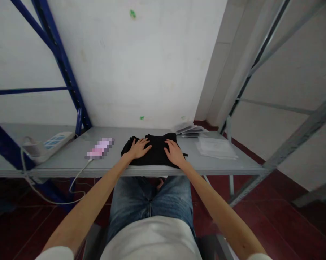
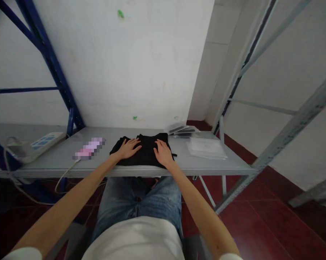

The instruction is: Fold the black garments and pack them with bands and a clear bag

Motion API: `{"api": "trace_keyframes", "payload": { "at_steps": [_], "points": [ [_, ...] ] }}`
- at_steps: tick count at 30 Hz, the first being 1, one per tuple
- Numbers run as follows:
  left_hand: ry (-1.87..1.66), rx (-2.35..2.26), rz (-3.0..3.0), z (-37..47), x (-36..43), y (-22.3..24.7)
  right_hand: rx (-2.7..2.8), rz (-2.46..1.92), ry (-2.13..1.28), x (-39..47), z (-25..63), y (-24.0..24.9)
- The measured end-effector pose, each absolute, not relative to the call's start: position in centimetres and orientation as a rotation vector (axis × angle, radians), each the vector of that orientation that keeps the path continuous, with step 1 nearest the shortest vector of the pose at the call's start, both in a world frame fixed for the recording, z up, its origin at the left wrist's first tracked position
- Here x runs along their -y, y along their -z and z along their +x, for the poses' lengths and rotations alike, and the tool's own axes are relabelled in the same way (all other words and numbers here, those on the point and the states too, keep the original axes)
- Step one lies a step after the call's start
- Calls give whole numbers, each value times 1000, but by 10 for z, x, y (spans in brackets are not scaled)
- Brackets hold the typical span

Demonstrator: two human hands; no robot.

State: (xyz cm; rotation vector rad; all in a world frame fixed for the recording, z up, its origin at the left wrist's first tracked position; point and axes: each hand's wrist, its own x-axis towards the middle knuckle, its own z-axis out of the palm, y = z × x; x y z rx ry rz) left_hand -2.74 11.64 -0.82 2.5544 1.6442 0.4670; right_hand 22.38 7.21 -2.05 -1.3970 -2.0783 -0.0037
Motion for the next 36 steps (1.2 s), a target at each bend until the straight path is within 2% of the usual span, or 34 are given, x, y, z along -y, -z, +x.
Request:
{"api": "trace_keyframes", "payload": {
  "at_steps": [6, 14, 22, 26, 31, 36],
  "points": [
    [-509, -1718, 2526, -29, -110, 11, 2175, -1678, -43, -76, 220, 26],
    [-358, -1828, 2549, -28, -110, 9, 2231, -1886, -136, -80, 217, 17],
    [-605, -1663, 2841, -8, -128, -10, 1986, -1748, 35, -103, 220, 9],
    [-498, -1649, 2719, 6, -146, -6, 1881, -1747, 4, -125, 221, 9],
    [-364, -1729, 2583, 3, -155, 12, 2056, -1714, 16, -133, 218, 20],
    [-336, -1770, 2523, -9, -154, 18, 2150, -1891, -91, -133, 216, 23]
  ]
}}
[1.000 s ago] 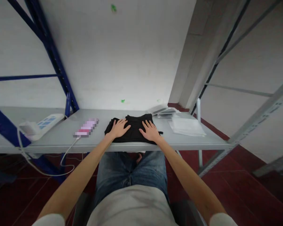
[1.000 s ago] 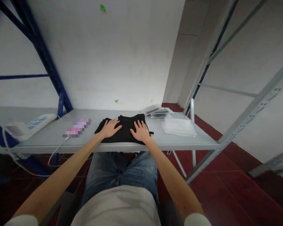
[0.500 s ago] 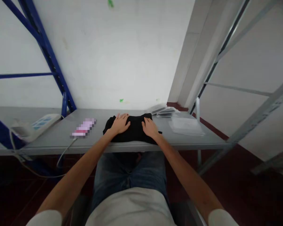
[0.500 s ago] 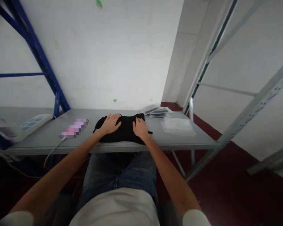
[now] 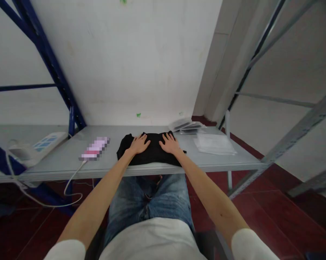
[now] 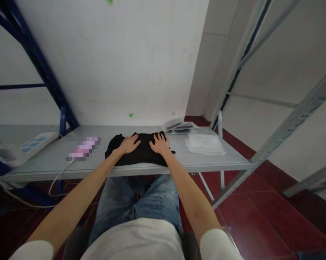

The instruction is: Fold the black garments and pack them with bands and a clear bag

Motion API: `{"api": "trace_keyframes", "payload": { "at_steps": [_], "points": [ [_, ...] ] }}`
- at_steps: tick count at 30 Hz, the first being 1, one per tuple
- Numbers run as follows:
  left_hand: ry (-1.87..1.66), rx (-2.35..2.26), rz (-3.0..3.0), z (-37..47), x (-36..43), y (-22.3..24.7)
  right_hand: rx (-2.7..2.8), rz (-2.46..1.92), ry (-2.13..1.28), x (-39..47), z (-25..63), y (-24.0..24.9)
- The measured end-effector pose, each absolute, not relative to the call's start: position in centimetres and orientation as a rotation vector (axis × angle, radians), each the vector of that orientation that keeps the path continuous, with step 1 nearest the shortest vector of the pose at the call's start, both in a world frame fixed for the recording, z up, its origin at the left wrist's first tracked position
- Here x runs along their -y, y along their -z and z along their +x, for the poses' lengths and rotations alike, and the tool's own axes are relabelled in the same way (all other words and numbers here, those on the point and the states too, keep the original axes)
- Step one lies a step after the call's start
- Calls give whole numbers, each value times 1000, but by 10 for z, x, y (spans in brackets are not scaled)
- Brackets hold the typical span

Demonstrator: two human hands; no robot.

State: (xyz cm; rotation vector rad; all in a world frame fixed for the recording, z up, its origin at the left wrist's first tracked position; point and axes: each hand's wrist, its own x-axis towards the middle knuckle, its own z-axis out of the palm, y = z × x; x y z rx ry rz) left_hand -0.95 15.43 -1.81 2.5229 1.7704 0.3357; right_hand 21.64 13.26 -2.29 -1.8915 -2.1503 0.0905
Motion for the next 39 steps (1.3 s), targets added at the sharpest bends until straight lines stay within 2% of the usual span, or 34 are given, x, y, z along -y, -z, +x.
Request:
{"api": "trace_keyframes", "payload": {
  "at_steps": [7, 14, 18, 22, 31, 39],
  "points": [
    [-329, -1796, 2471, -12, -166, 18, 2168, -1912, -110, -142, 219, 19],
    [-375, -1760, 2508, -14, -170, 15, 1953, -1693, 241, -147, 225, 19],
    [-548, -1767, 2594, -11, -164, 8, 1881, -1656, 437, -163, 263, -5],
    [-680, -1732, 2692, 3, -143, -2, 2118, -1744, 492, -187, 318, -34],
    [-410, -1584, 2670, 33, -91, 9, 2297, -1952, 440, -195, 342, -39],
    [-394, -1577, 2614, 30, -88, 11, 2225, -1981, 455, -182, 340, -61]
  ]
}}
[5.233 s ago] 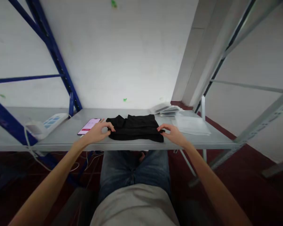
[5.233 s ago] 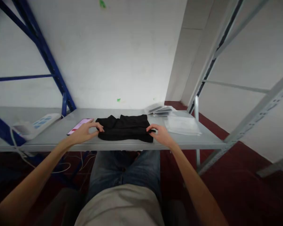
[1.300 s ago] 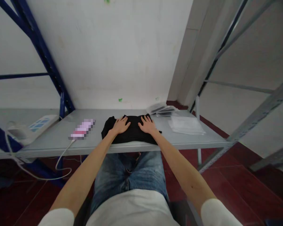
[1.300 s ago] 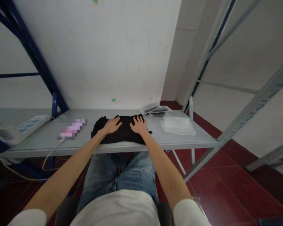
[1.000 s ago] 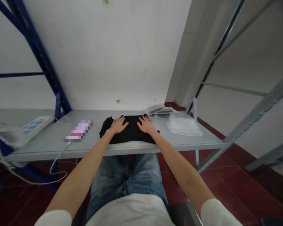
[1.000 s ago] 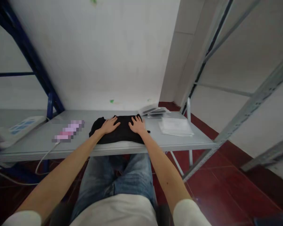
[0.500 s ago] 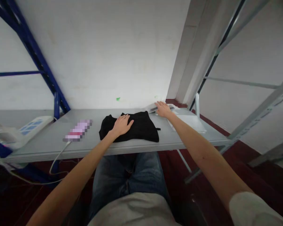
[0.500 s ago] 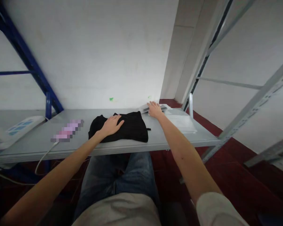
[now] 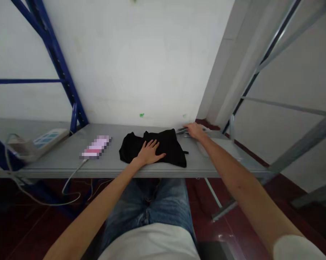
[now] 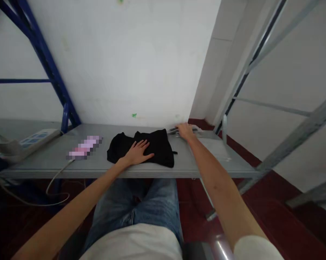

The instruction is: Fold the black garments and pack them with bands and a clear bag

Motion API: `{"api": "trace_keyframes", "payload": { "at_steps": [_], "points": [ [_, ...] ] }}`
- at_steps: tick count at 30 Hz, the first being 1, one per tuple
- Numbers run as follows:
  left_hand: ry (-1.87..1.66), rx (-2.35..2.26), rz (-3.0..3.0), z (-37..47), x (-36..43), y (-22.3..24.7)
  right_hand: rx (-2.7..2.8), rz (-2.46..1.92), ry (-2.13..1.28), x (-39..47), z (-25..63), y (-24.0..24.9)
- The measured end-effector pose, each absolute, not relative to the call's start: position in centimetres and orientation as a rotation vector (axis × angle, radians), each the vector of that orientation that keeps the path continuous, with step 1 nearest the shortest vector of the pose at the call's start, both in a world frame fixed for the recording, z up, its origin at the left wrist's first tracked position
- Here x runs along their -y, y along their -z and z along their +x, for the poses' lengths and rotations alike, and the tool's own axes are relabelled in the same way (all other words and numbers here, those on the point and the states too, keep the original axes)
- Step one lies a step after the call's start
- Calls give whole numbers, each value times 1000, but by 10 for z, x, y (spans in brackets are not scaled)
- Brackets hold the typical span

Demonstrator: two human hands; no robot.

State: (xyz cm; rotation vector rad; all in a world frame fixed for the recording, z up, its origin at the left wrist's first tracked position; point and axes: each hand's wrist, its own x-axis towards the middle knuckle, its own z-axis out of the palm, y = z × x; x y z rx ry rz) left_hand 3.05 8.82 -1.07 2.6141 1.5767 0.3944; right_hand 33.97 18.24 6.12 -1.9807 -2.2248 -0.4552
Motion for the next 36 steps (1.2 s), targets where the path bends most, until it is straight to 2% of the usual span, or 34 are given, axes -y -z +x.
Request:
{"api": "trace_keyframes", "payload": {
  "at_steps": [4, 10, 14, 20, 24, 29, 36],
  "points": [
    [-507, -1572, 2625, 32, -83, 9, 2101, -1999, 505, -174, 338, -71],
    [-1040, -1586, 2683, 32, -71, 2, 1552, -1954, 416, -145, 297, -74],
    [-1330, -1736, 2574, 28, -57, -9, 1767, -1610, 367, -89, 242, -54],
    [-1343, -1758, 2698, 2, -39, -13, 2103, -1317, 169, -30, 202, -20],
    [-1182, -1681, 2746, -16, -35, -9, 2189, -1271, 52, -27, 226, -25],
    [-1190, -1719, 2677, -28, -33, -11, 2132, -1378, 110, -25, 267, -37],
    [-1187, -1716, 2695, -25, -33, -15, 2132, -1351, -68, -28, 268, -27]
  ]
}}
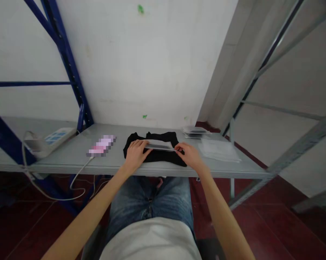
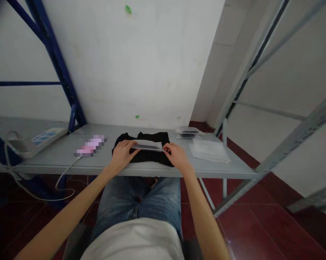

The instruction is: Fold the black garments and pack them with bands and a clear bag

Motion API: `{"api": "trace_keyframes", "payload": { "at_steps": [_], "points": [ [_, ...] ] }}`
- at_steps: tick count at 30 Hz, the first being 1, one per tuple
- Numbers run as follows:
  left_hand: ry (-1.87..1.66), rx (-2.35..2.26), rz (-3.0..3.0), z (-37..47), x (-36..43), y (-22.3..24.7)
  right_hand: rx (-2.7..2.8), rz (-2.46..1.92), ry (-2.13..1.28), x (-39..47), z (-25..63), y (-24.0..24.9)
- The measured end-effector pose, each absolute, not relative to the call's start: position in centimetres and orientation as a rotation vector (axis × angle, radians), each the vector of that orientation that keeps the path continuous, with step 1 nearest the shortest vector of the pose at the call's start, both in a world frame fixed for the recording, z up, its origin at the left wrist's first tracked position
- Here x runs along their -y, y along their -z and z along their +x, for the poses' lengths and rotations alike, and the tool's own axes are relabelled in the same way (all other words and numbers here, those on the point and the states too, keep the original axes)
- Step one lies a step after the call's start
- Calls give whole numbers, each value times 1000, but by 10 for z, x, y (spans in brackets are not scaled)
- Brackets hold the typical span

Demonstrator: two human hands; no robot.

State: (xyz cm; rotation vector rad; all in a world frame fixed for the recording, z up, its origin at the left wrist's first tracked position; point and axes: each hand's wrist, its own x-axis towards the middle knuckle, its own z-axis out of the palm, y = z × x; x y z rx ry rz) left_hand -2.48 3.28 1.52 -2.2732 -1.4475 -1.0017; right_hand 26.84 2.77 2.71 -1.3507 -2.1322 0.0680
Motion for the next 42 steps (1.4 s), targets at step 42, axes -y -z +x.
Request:
{"api": "trace_keyframes", "payload": {
  "at_steps": [42],
  "points": [
    [1333, 1143, -2413, -35, -27, -34, 1883, -1078, 142, -15, 253, -44]
  ]
}}
